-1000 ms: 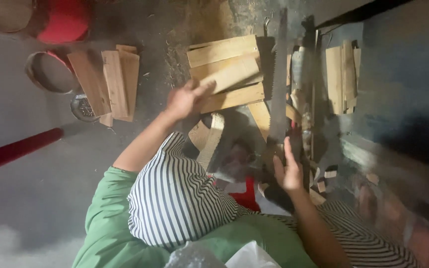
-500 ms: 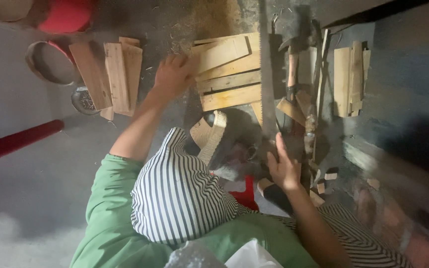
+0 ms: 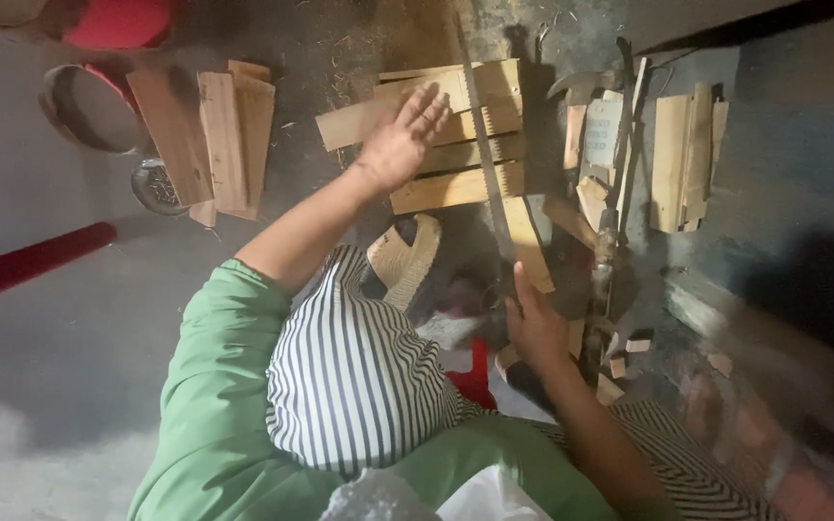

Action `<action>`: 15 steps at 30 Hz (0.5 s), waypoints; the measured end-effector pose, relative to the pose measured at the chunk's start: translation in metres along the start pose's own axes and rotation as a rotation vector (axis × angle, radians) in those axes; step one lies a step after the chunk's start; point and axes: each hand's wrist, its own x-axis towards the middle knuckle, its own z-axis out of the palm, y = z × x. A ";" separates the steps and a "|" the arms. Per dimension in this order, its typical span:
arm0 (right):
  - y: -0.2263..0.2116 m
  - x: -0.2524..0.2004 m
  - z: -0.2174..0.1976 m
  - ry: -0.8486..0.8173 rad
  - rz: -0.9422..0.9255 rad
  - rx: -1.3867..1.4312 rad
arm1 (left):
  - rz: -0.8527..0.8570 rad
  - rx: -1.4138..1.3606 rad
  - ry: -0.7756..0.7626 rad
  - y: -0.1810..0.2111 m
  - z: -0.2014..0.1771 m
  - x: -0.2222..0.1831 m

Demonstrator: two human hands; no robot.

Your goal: Sawing a wooden board and then using a curved blade and a metal rod to shave and split thin wooden strips.

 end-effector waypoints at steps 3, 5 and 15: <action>0.003 0.000 0.005 -0.023 -0.013 -0.009 | -0.107 -0.261 -0.147 0.004 -0.018 0.005; -0.003 0.002 0.000 -0.121 0.087 0.009 | -0.020 -0.239 -0.107 0.002 -0.010 0.007; -0.002 0.006 0.004 -0.069 -0.037 0.016 | 0.001 -0.101 -0.109 -0.001 0.006 0.016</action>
